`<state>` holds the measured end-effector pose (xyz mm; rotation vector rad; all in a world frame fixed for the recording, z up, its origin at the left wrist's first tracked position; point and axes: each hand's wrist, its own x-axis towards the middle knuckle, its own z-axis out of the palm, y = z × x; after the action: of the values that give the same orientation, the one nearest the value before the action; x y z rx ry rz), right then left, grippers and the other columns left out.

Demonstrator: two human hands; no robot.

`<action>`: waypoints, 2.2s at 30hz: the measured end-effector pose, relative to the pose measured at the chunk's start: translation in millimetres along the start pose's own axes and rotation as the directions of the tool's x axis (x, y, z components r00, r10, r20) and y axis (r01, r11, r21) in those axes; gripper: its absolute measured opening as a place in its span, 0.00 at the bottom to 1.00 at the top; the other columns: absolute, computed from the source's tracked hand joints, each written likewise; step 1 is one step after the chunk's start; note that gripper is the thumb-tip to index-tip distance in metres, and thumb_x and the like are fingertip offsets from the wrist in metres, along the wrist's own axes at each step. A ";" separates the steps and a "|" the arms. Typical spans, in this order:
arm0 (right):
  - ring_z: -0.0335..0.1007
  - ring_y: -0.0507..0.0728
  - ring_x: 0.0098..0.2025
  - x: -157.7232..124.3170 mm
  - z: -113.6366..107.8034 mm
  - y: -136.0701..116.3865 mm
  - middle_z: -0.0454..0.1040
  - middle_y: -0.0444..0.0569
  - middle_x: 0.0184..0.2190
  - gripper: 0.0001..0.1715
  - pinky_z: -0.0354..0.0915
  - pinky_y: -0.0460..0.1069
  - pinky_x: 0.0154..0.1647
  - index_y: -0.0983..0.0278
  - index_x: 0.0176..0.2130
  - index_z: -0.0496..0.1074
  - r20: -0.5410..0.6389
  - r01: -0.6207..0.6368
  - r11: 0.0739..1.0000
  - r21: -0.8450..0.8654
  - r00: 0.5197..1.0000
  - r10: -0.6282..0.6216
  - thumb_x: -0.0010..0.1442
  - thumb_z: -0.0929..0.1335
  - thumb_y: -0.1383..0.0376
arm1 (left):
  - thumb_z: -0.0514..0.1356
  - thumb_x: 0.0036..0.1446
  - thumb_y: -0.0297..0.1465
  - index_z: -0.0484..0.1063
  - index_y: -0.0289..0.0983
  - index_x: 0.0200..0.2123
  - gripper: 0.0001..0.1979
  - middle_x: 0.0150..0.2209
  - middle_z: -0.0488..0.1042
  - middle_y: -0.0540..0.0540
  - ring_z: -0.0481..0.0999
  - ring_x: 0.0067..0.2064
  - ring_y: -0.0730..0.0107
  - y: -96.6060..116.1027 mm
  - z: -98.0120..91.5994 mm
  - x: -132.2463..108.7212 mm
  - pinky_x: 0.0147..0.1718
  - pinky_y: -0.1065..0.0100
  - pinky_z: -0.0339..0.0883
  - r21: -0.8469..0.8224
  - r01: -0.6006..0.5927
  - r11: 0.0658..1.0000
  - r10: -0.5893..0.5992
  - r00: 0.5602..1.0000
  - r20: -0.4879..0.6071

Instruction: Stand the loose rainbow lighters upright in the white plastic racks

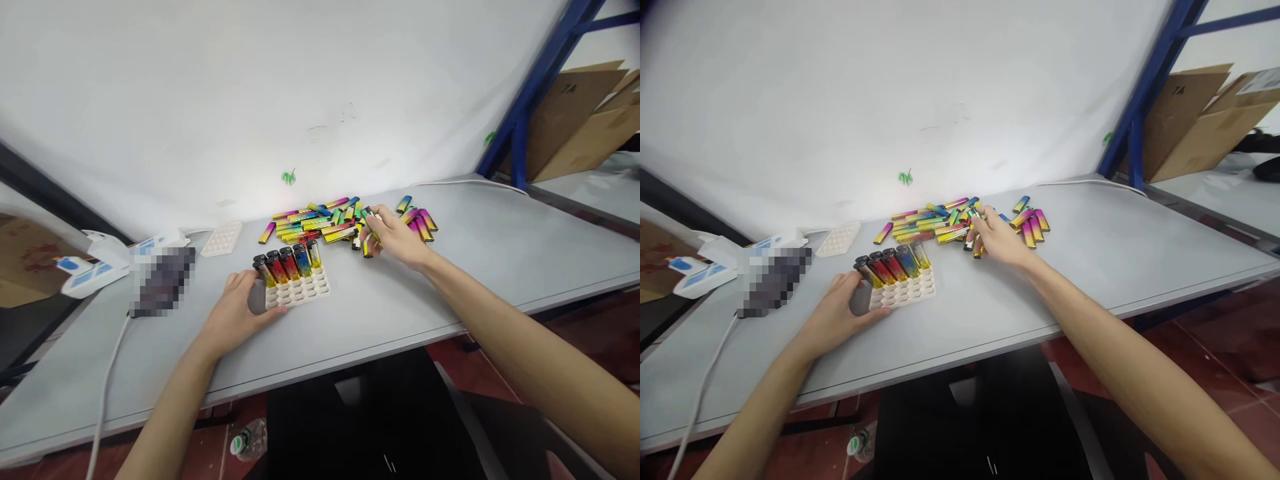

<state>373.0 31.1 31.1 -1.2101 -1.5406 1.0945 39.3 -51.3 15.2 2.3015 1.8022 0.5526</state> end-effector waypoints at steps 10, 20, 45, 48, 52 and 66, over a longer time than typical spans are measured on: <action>0.36 0.48 0.16 4.6 1.1 -2.1 0.44 0.37 0.16 0.32 0.38 0.47 0.17 0.59 0.22 0.53 -0.107 -0.074 0.945 0.317 0.988 0.113 0.65 0.57 0.40 | 0.64 0.53 0.54 0.65 0.40 0.45 0.27 0.44 0.69 0.44 0.67 0.50 0.52 -1.6 1.6 0.5 0.45 0.56 0.67 0.006 -0.014 1.000 0.014 1.000 -0.001; 0.34 0.48 0.16 2.4 4.4 -4.8 0.45 0.37 0.14 0.29 0.37 0.46 0.17 0.59 0.21 0.51 -0.106 -0.079 0.930 0.360 0.986 0.125 0.66 0.58 0.46 | 0.65 0.52 0.53 0.67 0.40 0.45 0.27 0.44 0.70 0.44 0.67 0.49 0.52 0.8 0.4 0.3 0.45 0.56 0.67 -0.009 -0.011 1.000 0.011 1.000 -0.012; 0.63 0.52 0.28 1.0 13.6 5.2 0.67 0.45 0.26 0.20 0.61 0.48 0.29 0.62 0.30 0.68 0.012 0.007 0.965 0.264 1.000 -0.010 0.67 0.62 0.52 | 0.64 0.53 0.54 0.65 0.40 0.46 0.28 0.45 0.69 0.44 0.66 0.50 0.51 -1.0 1.3 0.7 0.45 0.56 0.66 0.000 -0.009 1.000 0.009 1.000 0.006; 0.67 0.55 0.35 -1.0 14.5 5.9 0.74 0.48 0.33 0.18 0.63 0.49 0.36 0.63 0.33 0.69 0.044 0.144 0.988 0.059 0.988 -0.147 0.65 0.66 0.51 | 0.64 0.52 0.55 0.65 0.40 0.45 0.28 0.44 0.69 0.44 0.66 0.50 0.51 -0.8 1.4 0.8 0.45 0.57 0.66 0.005 -0.004 1.000 0.004 1.000 0.009; 0.69 0.56 0.37 -3.1 17.4 2.8 0.76 0.49 0.36 0.19 0.65 0.51 0.39 0.63 0.39 0.70 0.124 0.259 0.961 0.092 0.955 -0.269 0.62 0.70 0.50 | 0.64 0.52 0.55 0.65 0.41 0.43 0.28 0.44 0.69 0.44 0.67 0.49 0.51 -0.6 1.9 0.8 0.44 0.57 0.65 0.013 -0.005 1.000 0.005 1.000 0.004; 0.74 0.55 0.35 -8.3 59.8 7.7 0.77 0.46 0.33 0.07 0.68 0.52 0.39 0.62 0.35 0.73 0.158 0.370 0.912 -0.176 0.925 -0.345 0.57 0.74 0.64 | 0.64 0.53 0.55 0.65 0.40 0.45 0.28 0.44 0.69 0.44 0.65 0.49 0.52 -4.6 4.1 2.0 0.44 0.57 0.65 0.030 -0.051 0.998 0.051 0.999 0.001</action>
<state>318.3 16.7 8.6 -0.9488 -1.9192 0.7944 37.2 -47.8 10.2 2.3725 1.7683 0.5365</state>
